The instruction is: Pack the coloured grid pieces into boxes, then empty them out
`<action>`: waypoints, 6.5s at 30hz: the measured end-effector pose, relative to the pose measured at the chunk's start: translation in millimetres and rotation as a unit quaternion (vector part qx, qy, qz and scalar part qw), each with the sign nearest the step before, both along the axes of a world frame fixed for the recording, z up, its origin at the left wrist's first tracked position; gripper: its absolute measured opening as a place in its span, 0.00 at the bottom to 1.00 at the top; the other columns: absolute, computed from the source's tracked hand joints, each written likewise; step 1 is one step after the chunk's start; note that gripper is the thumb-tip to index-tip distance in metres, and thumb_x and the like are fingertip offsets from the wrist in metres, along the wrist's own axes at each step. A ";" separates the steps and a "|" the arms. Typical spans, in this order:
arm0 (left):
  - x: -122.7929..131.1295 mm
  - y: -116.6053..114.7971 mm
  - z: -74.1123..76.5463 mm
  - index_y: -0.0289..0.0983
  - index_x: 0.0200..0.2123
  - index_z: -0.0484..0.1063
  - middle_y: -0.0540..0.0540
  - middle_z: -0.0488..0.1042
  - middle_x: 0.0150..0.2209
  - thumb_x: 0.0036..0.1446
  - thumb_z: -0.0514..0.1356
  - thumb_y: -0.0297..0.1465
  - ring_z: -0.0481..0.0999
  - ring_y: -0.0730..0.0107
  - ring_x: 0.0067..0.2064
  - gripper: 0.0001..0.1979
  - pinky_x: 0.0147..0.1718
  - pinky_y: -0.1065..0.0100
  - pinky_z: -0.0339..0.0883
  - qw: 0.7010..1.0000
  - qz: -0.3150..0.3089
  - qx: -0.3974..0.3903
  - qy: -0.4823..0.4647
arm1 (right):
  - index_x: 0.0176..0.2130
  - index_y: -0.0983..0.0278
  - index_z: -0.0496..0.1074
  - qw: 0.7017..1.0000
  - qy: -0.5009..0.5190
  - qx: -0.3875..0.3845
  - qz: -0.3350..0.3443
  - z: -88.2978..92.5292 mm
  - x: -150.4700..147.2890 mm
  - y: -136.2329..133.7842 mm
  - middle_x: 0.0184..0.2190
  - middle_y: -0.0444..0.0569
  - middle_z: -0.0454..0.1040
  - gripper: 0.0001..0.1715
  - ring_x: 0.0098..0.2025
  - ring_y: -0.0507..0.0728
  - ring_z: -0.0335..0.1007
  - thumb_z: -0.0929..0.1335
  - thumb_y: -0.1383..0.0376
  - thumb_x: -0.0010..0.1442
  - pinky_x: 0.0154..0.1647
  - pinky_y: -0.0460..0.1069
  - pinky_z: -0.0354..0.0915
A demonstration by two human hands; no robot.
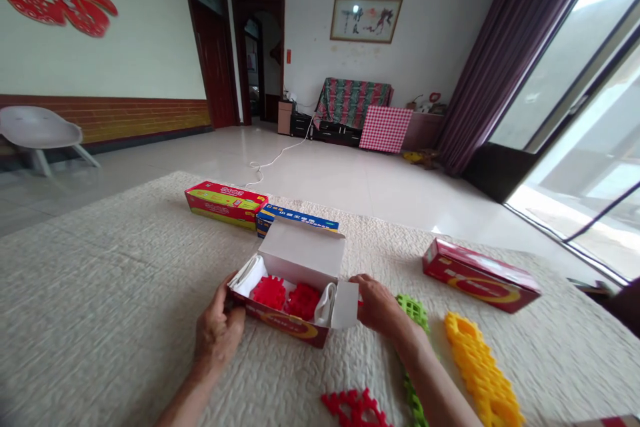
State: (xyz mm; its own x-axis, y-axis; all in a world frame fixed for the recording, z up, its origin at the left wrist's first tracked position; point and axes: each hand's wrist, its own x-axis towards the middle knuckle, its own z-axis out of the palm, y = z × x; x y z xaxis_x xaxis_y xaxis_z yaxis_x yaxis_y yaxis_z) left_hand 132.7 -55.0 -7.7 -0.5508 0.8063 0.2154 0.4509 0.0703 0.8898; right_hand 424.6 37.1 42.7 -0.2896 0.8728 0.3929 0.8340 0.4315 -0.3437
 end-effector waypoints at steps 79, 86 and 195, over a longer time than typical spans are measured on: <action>4.4 2.3 1.7 0.37 0.57 0.67 0.43 0.78 0.51 0.48 0.52 0.20 0.76 0.61 0.55 0.31 0.55 0.61 0.68 0.999 -0.008 0.040 -0.013 | 0.32 0.65 0.75 0.984 -0.073 -0.071 0.148 63.7 -139.8 -32.1 0.32 0.50 0.74 0.09 0.33 0.54 0.70 0.67 0.73 0.49 0.35 0.49 0.63; 4.5 2.9 1.6 0.36 0.57 0.68 0.42 0.78 0.52 0.49 0.53 0.20 0.76 0.61 0.55 0.29 0.55 0.61 0.68 0.999 -0.008 0.042 -0.022 | 0.40 0.63 0.74 0.993 0.021 -0.035 0.111 70.4 -119.5 -61.7 0.39 0.51 0.76 0.09 0.36 0.54 0.73 0.66 0.67 0.58 0.38 0.50 0.66; 35.5 -8.2 0.1 0.41 0.66 0.58 0.46 0.62 0.66 0.58 0.56 0.38 0.59 0.56 0.68 0.33 0.66 0.56 0.51 0.911 -0.293 0.101 -0.270 | 0.66 0.56 0.58 0.776 0.625 -0.082 -0.024 -44.9 -23.0 -117.7 0.66 0.47 0.62 0.41 0.66 0.63 0.57 0.64 0.64 0.53 0.63 0.58 0.57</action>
State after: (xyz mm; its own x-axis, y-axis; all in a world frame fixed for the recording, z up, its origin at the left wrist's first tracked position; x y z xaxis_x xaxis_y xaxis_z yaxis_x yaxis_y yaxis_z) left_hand 168.2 -63.3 -7.6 -0.1071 0.9704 0.2165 -0.1500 -0.2311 0.9613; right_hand 401.5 -80.6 -2.1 0.2621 0.9387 0.2238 -0.1818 0.2757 -0.9439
